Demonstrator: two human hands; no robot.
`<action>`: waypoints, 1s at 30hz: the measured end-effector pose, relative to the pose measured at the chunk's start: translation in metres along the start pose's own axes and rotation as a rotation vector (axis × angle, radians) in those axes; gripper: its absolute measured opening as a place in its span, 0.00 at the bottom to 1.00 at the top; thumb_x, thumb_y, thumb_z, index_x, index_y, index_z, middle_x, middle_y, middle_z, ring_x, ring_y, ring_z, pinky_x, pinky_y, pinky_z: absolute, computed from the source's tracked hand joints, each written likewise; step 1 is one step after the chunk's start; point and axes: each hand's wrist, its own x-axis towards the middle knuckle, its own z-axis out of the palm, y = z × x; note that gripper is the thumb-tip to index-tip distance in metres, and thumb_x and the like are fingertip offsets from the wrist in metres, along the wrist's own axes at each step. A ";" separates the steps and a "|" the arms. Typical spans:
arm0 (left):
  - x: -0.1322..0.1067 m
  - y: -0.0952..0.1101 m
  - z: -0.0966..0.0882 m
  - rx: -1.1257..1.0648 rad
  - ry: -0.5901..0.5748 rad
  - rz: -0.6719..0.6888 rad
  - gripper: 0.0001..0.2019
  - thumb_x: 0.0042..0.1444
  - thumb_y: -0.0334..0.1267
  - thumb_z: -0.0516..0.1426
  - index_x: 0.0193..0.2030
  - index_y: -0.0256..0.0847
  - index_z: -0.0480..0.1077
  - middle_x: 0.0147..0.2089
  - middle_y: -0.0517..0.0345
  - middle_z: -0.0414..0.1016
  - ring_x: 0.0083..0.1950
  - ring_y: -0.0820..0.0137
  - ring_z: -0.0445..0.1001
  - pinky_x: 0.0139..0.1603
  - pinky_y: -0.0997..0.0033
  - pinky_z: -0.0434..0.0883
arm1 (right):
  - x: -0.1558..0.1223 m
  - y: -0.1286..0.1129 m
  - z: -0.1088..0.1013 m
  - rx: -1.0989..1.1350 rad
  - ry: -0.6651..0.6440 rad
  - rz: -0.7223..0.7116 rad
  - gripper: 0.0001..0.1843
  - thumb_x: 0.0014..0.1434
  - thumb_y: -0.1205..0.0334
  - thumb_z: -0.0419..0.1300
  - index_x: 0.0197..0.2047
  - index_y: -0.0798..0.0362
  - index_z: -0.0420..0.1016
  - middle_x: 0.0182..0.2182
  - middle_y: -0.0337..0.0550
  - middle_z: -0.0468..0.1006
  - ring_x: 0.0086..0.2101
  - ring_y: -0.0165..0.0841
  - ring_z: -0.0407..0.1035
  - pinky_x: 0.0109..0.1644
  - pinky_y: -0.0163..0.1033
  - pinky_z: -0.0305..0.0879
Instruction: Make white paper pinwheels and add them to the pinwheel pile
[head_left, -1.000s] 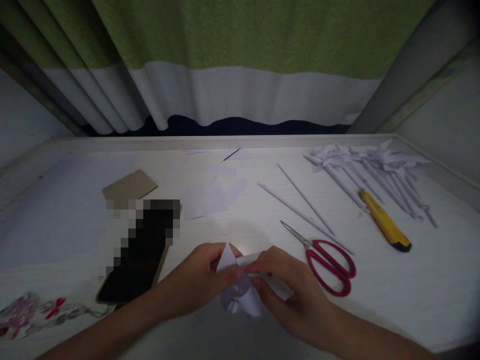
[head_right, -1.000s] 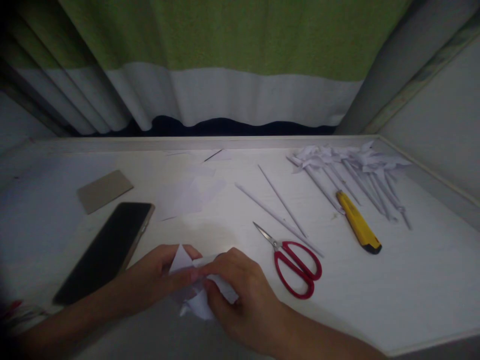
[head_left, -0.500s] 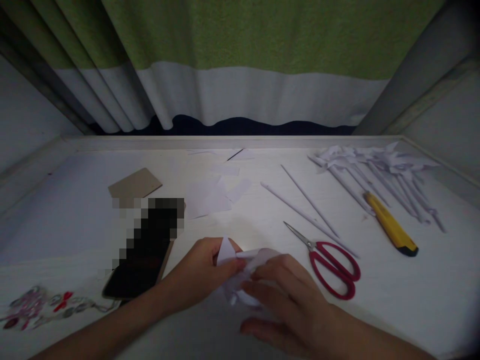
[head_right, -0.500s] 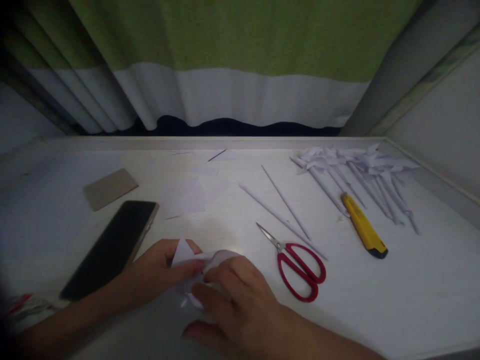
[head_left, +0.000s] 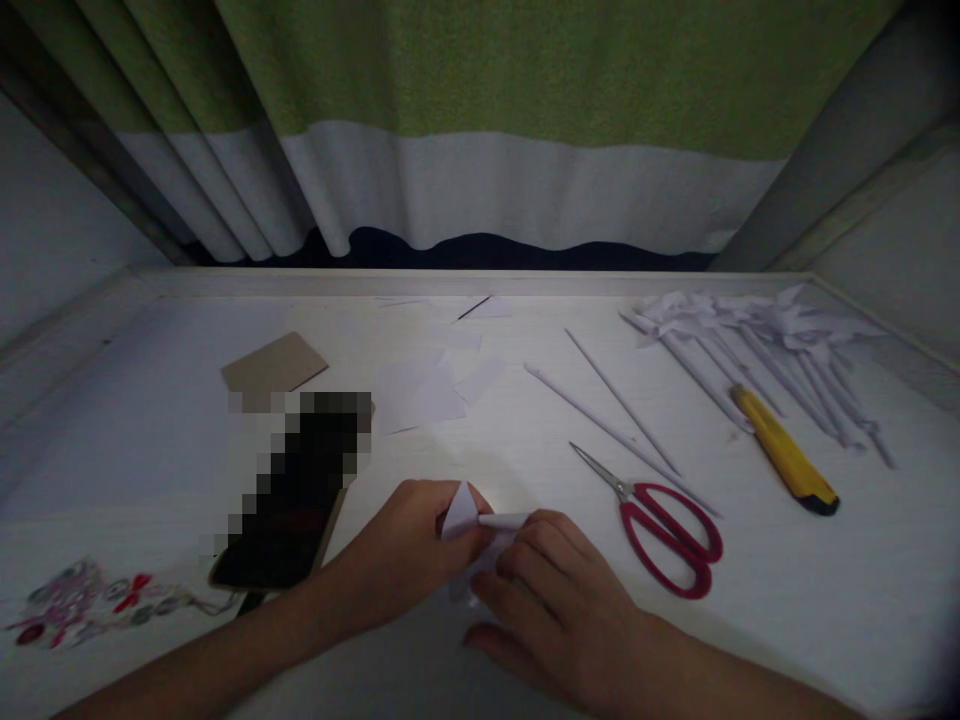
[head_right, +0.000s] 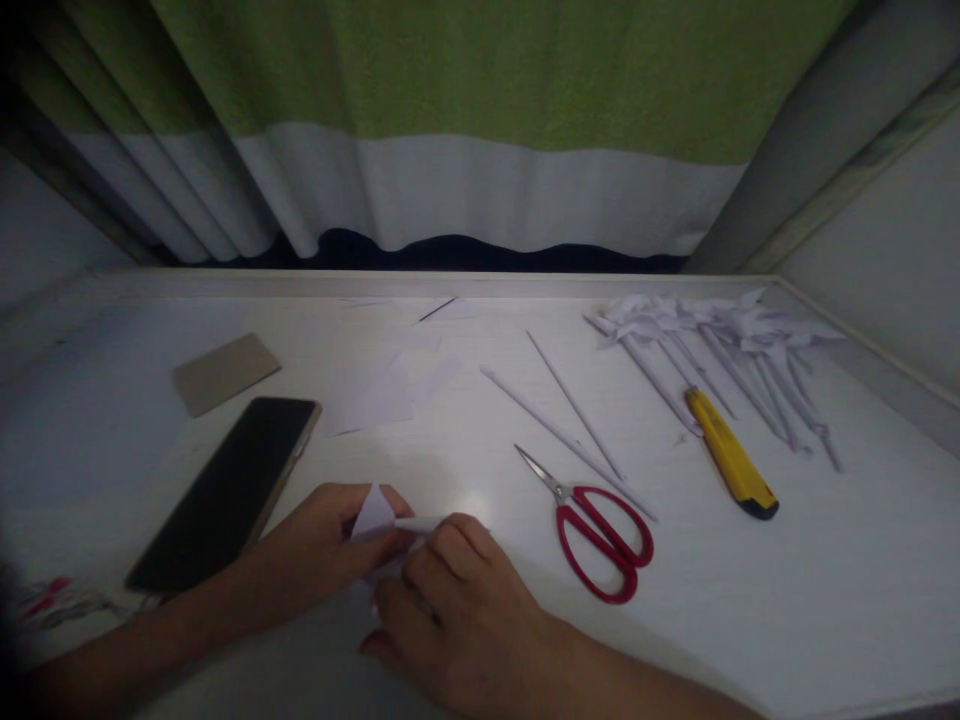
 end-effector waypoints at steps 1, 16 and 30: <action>0.000 -0.001 0.000 0.003 0.001 0.004 0.07 0.49 0.35 0.50 0.27 0.37 0.67 0.22 0.64 0.66 0.26 0.74 0.65 0.24 0.79 0.59 | 0.001 0.000 0.000 0.003 0.008 0.010 0.08 0.54 0.61 0.54 0.32 0.57 0.71 0.23 0.44 0.72 0.28 0.35 0.62 0.32 0.41 0.60; 0.008 -0.003 -0.010 -0.225 0.065 0.071 0.17 0.44 0.30 0.53 0.44 0.37 0.65 0.36 0.58 0.71 0.35 0.70 0.69 0.34 0.74 0.65 | 0.025 0.009 -0.005 0.113 -0.224 0.034 0.08 0.55 0.64 0.52 0.36 0.56 0.69 0.31 0.44 0.73 0.34 0.36 0.62 0.39 0.43 0.57; 0.016 -0.002 -0.021 -0.586 -0.003 -0.018 0.09 0.41 0.33 0.57 0.32 0.35 0.66 0.29 0.60 0.67 0.28 0.75 0.66 0.26 0.78 0.61 | 0.045 0.027 -0.030 -0.355 -0.416 -0.245 0.07 0.57 0.69 0.50 0.35 0.56 0.68 0.31 0.41 0.73 0.31 0.36 0.59 0.34 0.43 0.52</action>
